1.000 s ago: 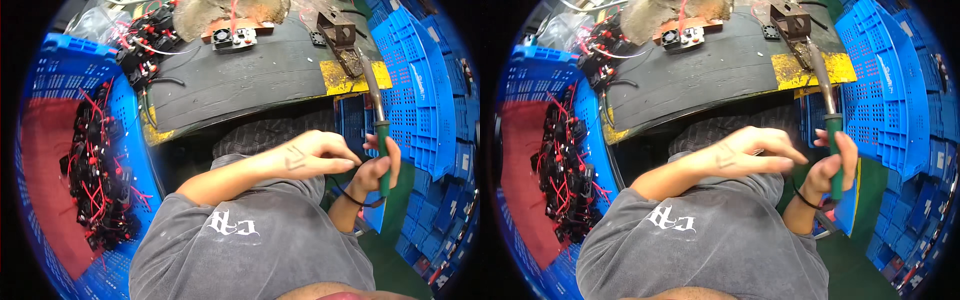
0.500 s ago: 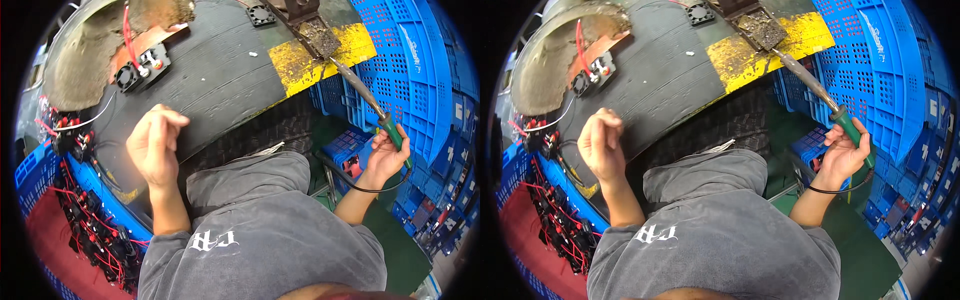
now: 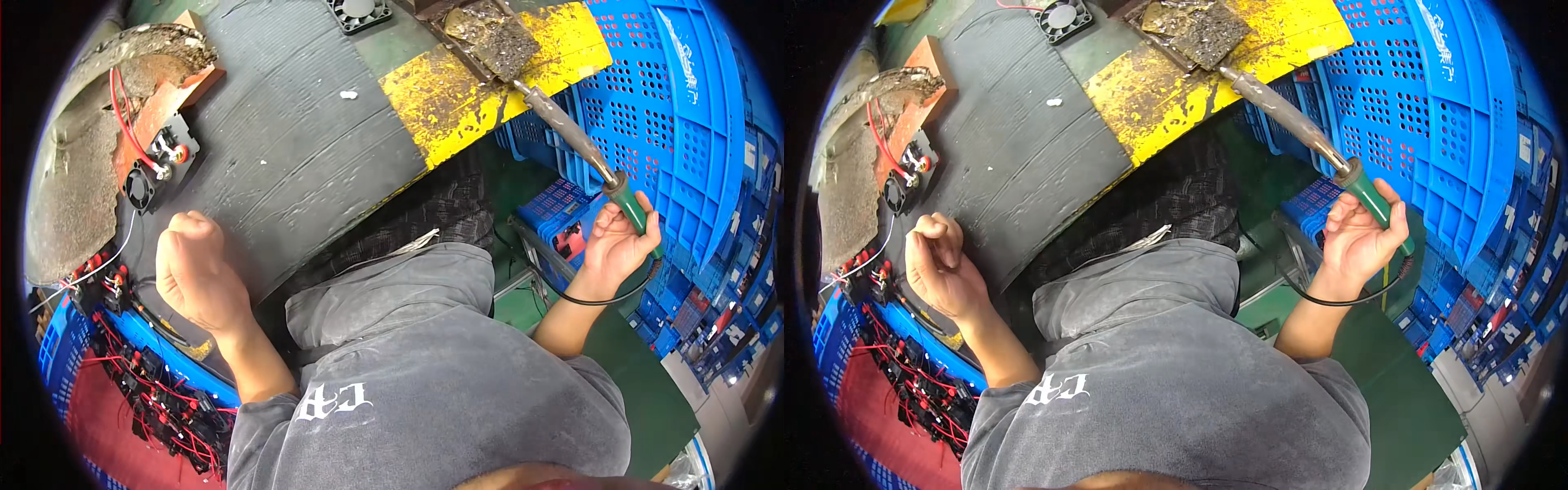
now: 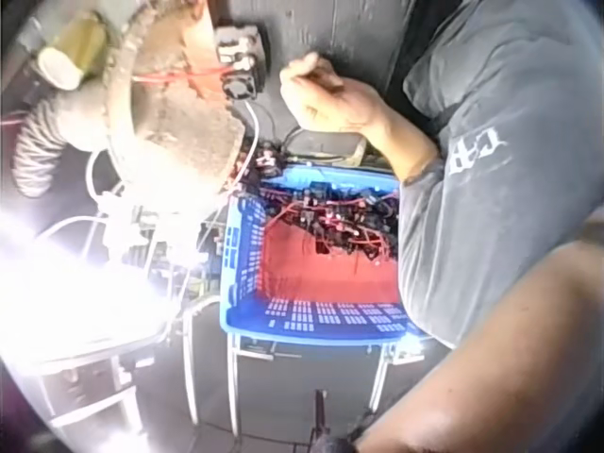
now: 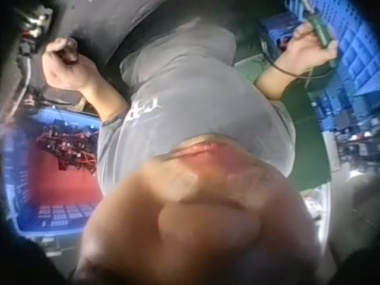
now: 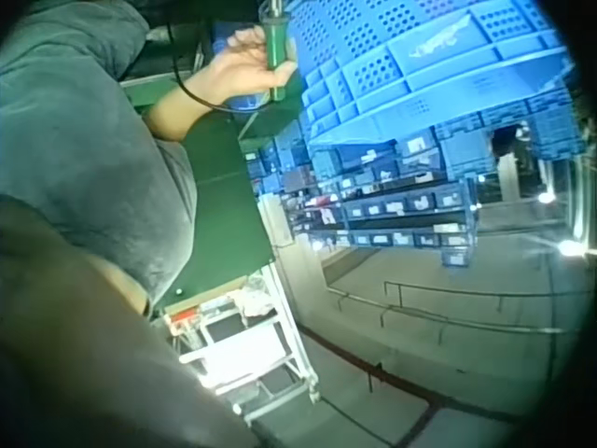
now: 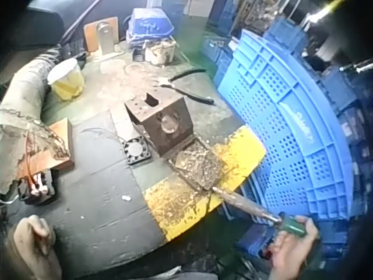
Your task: Soldering wires to electronic components on a small assembly.
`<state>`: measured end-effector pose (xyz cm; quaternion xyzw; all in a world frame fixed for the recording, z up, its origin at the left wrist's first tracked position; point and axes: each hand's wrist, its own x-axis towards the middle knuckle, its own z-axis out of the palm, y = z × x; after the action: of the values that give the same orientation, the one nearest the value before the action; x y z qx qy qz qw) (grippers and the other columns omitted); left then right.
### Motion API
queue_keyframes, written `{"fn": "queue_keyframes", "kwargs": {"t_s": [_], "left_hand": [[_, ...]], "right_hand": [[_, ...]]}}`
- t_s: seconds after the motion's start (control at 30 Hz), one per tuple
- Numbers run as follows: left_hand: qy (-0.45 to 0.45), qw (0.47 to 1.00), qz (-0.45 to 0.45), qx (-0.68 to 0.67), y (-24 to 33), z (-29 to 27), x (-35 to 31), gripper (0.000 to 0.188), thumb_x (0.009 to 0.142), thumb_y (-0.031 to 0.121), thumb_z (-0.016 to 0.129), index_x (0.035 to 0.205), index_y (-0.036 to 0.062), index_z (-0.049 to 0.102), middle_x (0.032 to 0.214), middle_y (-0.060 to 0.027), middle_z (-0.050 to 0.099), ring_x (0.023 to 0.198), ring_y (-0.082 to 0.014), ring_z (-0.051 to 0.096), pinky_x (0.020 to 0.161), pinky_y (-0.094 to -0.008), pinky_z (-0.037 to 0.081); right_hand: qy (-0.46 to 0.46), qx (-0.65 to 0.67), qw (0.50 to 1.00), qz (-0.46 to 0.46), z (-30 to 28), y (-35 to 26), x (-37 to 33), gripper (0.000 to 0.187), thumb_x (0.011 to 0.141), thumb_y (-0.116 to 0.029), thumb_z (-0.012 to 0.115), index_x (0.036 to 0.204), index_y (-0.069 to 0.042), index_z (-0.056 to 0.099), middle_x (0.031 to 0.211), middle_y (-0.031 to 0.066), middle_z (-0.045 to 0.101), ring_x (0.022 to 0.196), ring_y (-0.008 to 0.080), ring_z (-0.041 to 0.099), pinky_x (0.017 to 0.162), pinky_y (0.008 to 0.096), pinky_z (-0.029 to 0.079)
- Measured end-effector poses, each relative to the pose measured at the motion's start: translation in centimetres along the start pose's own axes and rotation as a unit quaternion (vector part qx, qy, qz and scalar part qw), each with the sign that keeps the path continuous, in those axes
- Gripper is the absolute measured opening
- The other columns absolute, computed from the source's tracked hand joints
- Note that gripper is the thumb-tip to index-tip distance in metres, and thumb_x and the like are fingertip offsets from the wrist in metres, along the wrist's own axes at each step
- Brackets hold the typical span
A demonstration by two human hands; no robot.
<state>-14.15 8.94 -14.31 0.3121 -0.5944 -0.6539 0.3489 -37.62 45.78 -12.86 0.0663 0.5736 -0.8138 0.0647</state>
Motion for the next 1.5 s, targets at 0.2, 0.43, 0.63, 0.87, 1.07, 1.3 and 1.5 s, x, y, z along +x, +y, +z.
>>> {"fn": "queue_keyframes", "kwargs": {"t_s": [0.2, 0.43, 0.63, 0.87, 1.07, 1.3, 1.5], "left_hand": [[0.018, 1.0, 0.001, 0.017, -0.2, 0.2, 0.0, 0.032, 0.098, 0.021, 0.048, 0.077, -0.0019, 0.056, 0.081, -0.0068, 0.055, 0.067, -0.0113, 0.04, 0.059, -0.0232, 0.029], [0.005, 1.0, 0.006, 0.003, -0.2, 0.1, -0.1, 0.035, 0.099, 0.023, 0.047, 0.076, -0.0018, 0.054, 0.08, -0.007, 0.054, 0.067, -0.012, 0.04, 0.058, -0.0237, 0.029], [0.016, 1.0, 0.026, 0.001, -0.5, 0.5, -0.2, 0.035, 0.099, 0.023, 0.046, 0.076, -0.0022, 0.055, 0.079, -0.0065, 0.053, 0.067, -0.0113, 0.04, 0.058, -0.023, 0.029], [0.009, 0.999, 0.031, -0.019, -0.3, -0.3, -0.2, 0.033, 0.099, 0.02, 0.047, 0.08, -0.0042, 0.058, 0.081, -0.0093, 0.057, 0.067, -0.0106, 0.043, 0.058, -0.0228, 0.03], [0.015, 0.996, 0.089, -0.022, -0.3, -0.1, -0.2, 0.036, 0.1, 0.021, 0.049, 0.081, -0.0045, 0.065, 0.067, -0.0034, 0.054, 0.054, -0.0068, 0.038, 0.053, -0.0219, 0.027], [0.047, 0.995, 0.077, 0.04, 2.9, -3.1, -2.5, 0.031, 0.101, 0.017, 0.047, 0.09, -0.0032, 0.068, 0.062, 0.0005, 0.05, 0.056, -0.0047, 0.04, 0.053, -0.0207, 0.03], [0.129, 0.982, 0.098, 0.103, 4.9, -5.9, -2.3, 0.018, 0.099, 0.013, 0.054, 0.1, 0.0011, 0.068, 0.069, 0.002, 0.055, 0.06, -0.0035, 0.046, 0.055, -0.0177, 0.034]], "right_hand": [[-0.027, 0.04, 0.999, 0.008, -1.1, -0.5, 0.0, 0.043, 0.097, -0.039, 0.046, 0.11, -0.003, 0.065, 0.086, 0.0246, 0.068, 0.054, 0.0235, 0.059, 0.041, 0.0268, 0.043], [-0.051, 0.038, 0.998, 0.006, -0.6, -0.1, 0.4, 0.043, 0.098, -0.039, 0.046, 0.11, -0.003, 0.066, 0.09, 0.0261, 0.068, 0.055, 0.0232, 0.059, 0.041, 0.0264, 0.043], [-0.036, 0.02, 0.999, -0.001, -0.6, -0.2, 0.2, 0.044, 0.098, -0.039, 0.044, 0.11, -0.002, 0.065, 0.089, 0.0255, 0.068, 0.054, 0.0231, 0.06, 0.04, 0.0267, 0.043], [-0.029, 0.017, 0.999, -0.002, 0.0, -0.1, -0.5, 0.042, 0.098, -0.038, 0.046, 0.111, -0.003, 0.064, 0.084, 0.0226, 0.068, 0.055, 0.0231, 0.06, 0.042, 0.0262, 0.044], [-0.036, 0.054, 0.998, 0.008, -1.1, -0.7, -1.4, 0.043, 0.097, -0.04, 0.046, 0.115, -0.004, 0.061, 0.083, 0.0202, 0.066, 0.055, 0.0227, 0.057, 0.044, 0.0275, 0.046], [-0.159, 0.099, 0.982, 0.021, 4.7, 1.6, -3.0, 0.045, 0.098, -0.038, 0.043, 0.116, 0.0, 0.061, 0.09, 0.0221, 0.068, 0.065, 0.0244, 0.063, 0.046, 0.0286, 0.048], [-0.24, 0.086, 0.966, 0.04, 11.5, 5.4, -4.9, 0.046, 0.098, -0.039, 0.041, 0.115, -0.001, 0.061, 0.088, 0.0212, 0.069, 0.061, 0.0238, 0.062, 0.046, 0.0294, 0.048]]}}
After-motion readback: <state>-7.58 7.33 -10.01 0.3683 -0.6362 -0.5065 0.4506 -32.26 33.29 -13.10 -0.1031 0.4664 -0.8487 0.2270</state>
